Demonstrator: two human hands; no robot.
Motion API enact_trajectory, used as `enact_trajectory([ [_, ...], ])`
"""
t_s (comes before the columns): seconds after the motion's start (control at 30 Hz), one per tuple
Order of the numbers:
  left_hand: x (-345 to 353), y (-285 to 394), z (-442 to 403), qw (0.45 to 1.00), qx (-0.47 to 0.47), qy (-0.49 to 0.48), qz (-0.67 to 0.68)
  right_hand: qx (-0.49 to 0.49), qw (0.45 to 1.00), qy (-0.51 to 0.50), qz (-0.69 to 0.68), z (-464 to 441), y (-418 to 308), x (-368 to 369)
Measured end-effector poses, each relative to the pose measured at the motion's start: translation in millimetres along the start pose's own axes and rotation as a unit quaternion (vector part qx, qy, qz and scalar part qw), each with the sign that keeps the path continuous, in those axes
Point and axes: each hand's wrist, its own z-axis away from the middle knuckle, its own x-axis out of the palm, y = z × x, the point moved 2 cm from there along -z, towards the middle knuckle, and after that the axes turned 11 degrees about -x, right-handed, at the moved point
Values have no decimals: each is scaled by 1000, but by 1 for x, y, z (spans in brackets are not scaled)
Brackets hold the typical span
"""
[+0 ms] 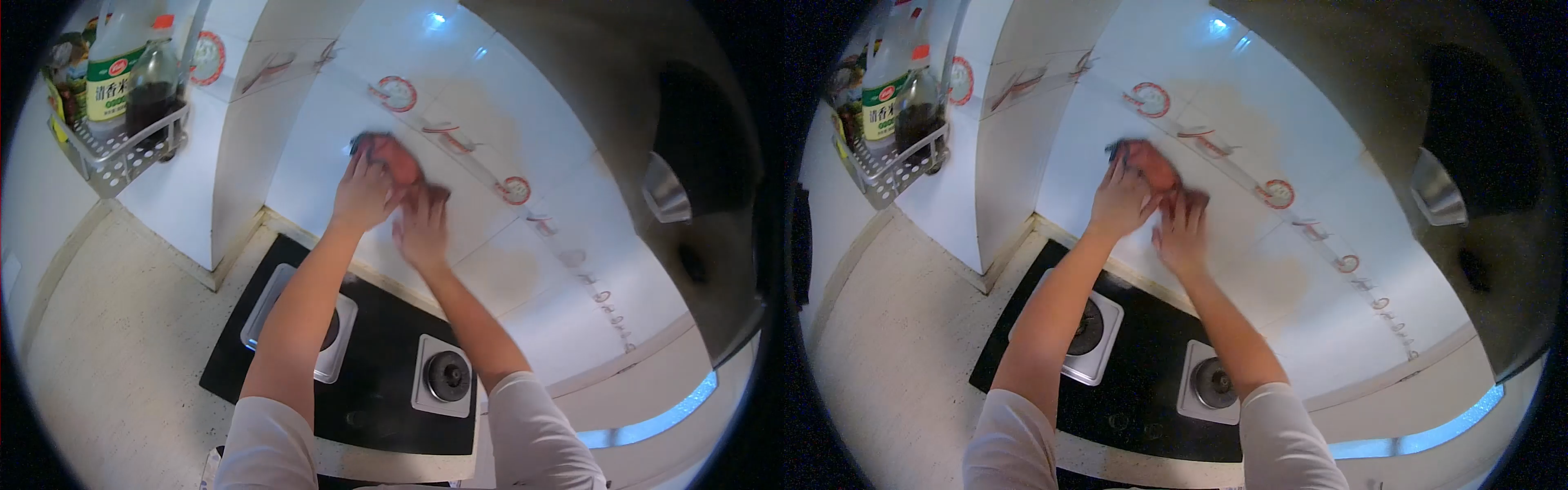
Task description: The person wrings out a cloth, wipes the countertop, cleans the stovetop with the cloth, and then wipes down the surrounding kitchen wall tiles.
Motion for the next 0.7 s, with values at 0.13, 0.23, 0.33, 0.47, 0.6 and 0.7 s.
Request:
enact_trajectory([
  [0.13,34,-49,103,997,-42,-63,-16,14,993,-100,-66,51,-71,46],
  [0.23,35,-54,117,990,-71,-121,-33,-1,994,-98,-45,53,-69,45],
  [0.33,25,-51,72,999,-35,-25,-28,8,996,-86,-17,5,-23,9],
  [0.47,-45,-21,-83,999,-24,48,1,24,993,71,88,-112,63,-61],
  [0.6,-100,1,-216,992,-15,122,31,32,970,175,164,-205,123,-120],
  [0.7,-108,2,-241,986,-9,148,73,61,957,205,198,-233,125,-135],
])
